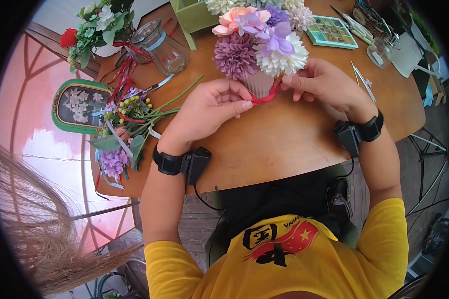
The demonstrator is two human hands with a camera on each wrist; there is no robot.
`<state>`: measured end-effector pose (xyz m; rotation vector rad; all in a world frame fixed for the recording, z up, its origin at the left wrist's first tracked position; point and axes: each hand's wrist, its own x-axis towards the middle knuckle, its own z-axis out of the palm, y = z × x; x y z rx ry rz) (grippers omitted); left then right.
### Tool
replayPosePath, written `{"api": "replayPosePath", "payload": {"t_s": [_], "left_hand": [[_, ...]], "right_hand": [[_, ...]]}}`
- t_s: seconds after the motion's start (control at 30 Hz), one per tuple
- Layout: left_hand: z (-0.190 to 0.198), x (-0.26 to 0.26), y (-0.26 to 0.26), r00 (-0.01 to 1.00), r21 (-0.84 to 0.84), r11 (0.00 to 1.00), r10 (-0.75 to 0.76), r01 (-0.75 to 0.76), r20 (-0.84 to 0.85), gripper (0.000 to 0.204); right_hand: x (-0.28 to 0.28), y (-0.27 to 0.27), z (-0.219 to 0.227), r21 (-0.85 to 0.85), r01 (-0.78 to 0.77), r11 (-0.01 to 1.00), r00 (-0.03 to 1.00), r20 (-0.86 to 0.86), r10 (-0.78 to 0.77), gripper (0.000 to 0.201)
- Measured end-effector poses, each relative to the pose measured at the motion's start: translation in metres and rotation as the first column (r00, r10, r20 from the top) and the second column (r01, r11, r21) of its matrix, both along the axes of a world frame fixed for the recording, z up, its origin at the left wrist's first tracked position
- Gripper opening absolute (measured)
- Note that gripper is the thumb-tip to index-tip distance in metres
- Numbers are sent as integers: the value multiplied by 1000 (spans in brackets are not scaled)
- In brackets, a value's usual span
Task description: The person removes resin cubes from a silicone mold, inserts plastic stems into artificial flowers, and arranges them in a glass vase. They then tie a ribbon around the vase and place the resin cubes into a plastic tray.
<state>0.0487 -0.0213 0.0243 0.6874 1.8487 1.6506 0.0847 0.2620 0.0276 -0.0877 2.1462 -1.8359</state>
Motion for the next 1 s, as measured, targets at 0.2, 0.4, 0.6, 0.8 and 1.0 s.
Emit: {"api": "replayPosePath", "payload": {"t_s": [0.2,0.4,0.6,0.8,1.0], "left_hand": [[-1,-1,1,1000,-15,1000,-8,9,19,13],[-1,-1,0,1000,-22,1000,-3,3,15,13],[5,2,0,1000,-5,999,31,-31,3,15],[3,-1,-3,998,12,998,58,-58,0,16],[2,-6,-12,993,25,996,91,-90,-73,14]], "right_hand": [[-4,-10,-9,-10,77,997,996,-41,-77,15],[-9,-5,-12,-3,127,992,990,-55,-127,12],[-13,-5,-13,-497,197,845,967,-42,-250,11],[-11,3,-5,-610,82,788,996,65,-54,10],[-10,3,-3,-717,66,694,987,150,61,13]]}}
